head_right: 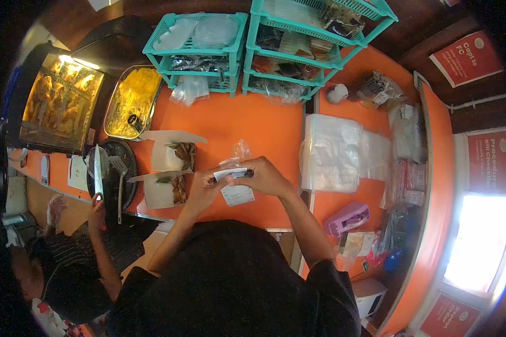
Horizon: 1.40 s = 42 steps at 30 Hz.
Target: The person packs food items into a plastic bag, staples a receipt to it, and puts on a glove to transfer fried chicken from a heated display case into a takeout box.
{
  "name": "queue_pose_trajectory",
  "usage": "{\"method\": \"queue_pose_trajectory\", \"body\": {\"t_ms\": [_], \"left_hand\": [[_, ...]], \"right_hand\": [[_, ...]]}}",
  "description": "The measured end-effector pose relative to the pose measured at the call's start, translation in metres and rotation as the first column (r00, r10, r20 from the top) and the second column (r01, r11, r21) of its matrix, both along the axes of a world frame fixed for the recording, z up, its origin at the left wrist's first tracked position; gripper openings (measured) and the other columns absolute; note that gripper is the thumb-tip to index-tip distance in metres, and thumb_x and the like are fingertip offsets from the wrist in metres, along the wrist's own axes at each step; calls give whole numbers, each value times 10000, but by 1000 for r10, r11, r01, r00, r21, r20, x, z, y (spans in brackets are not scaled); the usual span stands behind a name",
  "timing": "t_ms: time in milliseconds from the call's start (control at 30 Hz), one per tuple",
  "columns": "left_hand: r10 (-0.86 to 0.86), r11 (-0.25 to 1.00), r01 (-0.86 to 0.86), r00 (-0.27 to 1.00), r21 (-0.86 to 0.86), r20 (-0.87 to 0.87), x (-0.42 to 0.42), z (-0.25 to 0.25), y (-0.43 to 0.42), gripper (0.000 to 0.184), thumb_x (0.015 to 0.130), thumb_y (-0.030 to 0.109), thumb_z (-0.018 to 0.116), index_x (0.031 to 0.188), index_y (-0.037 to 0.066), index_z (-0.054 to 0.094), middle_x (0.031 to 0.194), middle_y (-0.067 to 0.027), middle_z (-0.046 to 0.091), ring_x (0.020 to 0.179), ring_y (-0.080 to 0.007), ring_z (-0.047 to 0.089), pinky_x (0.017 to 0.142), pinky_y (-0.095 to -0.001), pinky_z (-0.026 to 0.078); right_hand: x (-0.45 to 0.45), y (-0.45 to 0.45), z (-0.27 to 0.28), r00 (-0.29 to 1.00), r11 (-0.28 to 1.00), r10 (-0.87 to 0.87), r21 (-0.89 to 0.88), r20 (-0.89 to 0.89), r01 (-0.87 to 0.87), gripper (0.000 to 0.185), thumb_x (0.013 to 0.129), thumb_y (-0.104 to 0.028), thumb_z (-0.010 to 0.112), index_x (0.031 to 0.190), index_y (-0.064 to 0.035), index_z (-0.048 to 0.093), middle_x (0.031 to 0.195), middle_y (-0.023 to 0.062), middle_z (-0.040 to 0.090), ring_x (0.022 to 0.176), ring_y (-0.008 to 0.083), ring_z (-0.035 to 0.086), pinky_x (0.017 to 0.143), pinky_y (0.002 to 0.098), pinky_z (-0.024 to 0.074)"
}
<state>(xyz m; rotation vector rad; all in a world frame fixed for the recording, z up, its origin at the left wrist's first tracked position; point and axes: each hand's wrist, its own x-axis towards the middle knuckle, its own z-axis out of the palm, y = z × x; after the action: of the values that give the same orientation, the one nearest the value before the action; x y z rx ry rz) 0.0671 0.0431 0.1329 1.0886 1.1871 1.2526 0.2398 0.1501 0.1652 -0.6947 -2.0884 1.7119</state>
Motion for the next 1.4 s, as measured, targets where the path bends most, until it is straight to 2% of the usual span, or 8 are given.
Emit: {"method": "queue_pose_trajectory", "body": {"t_ms": [100,433,500,967,1067,1167,1367,1400], "left_hand": [[43,999,-42,984,-8,174,-3,-9,3,334,1015,193,579,1265,-22,636,1056,-51,714,887,-71,609,767,-238,513],[46,999,-44,997,-33,67,1,-7,5,378,1048,248,506,1228,-55,642,1146,-104,697,1044,-129,611,926,-285,478],[131,991,-131,989,-6,72,1,-1,9,353,1037,243,533,1224,-27,661,1010,-73,723,882,-85,617,784,-248,510],[68,996,-63,995,-70,78,4,-7,12,349,1044,254,516,1187,-18,681,972,-39,719,842,-62,606,732,-234,497],[79,995,-75,995,-71,63,3,-11,11,355,1046,260,511,1194,-16,680,955,-33,717,838,-60,602,726,-232,492],[179,980,-173,982,-96,54,5,-13,14,363,1047,272,508,1168,-20,687,916,-24,709,818,-56,595,707,-228,484],[340,929,-334,940,-157,10,-4,-40,10,398,1049,320,503,931,-18,678,784,22,623,710,-35,504,587,-240,396],[349,923,-351,936,-158,-38,-4,-42,9,409,1051,329,498,881,-9,656,758,35,591,684,-30,469,557,-248,362]], "right_hand": [[0,2,-5,1000,999,4,51,15,-4,310,794,-87,802,1078,1,715,984,101,746,859,141,689,782,307,540],[-4,-2,-9,1000,1000,3,-2,20,-3,226,800,-100,800,976,18,722,870,103,735,788,111,669,716,297,526],[-4,-4,-6,999,1000,-3,11,52,2,226,801,-112,804,966,18,723,862,99,736,779,104,664,703,299,523],[3,-1,-28,999,997,-40,-67,21,41,232,812,-172,805,927,11,722,765,111,716,719,120,665,667,319,521],[4,-1,-21,999,1000,9,27,39,-10,286,819,-155,800,1029,11,699,835,83,720,775,110,657,710,311,531],[10,2,-25,999,965,12,-263,43,-1,420,808,-74,795,1192,3,644,1048,57,703,949,128,650,820,288,522],[58,51,-48,957,928,-291,-247,-15,279,304,884,-88,715,1160,14,634,951,55,675,906,137,635,836,295,511],[64,69,-75,933,932,-356,-60,50,358,279,885,-77,698,1142,10,634,941,62,652,883,164,634,832,297,509]]}}
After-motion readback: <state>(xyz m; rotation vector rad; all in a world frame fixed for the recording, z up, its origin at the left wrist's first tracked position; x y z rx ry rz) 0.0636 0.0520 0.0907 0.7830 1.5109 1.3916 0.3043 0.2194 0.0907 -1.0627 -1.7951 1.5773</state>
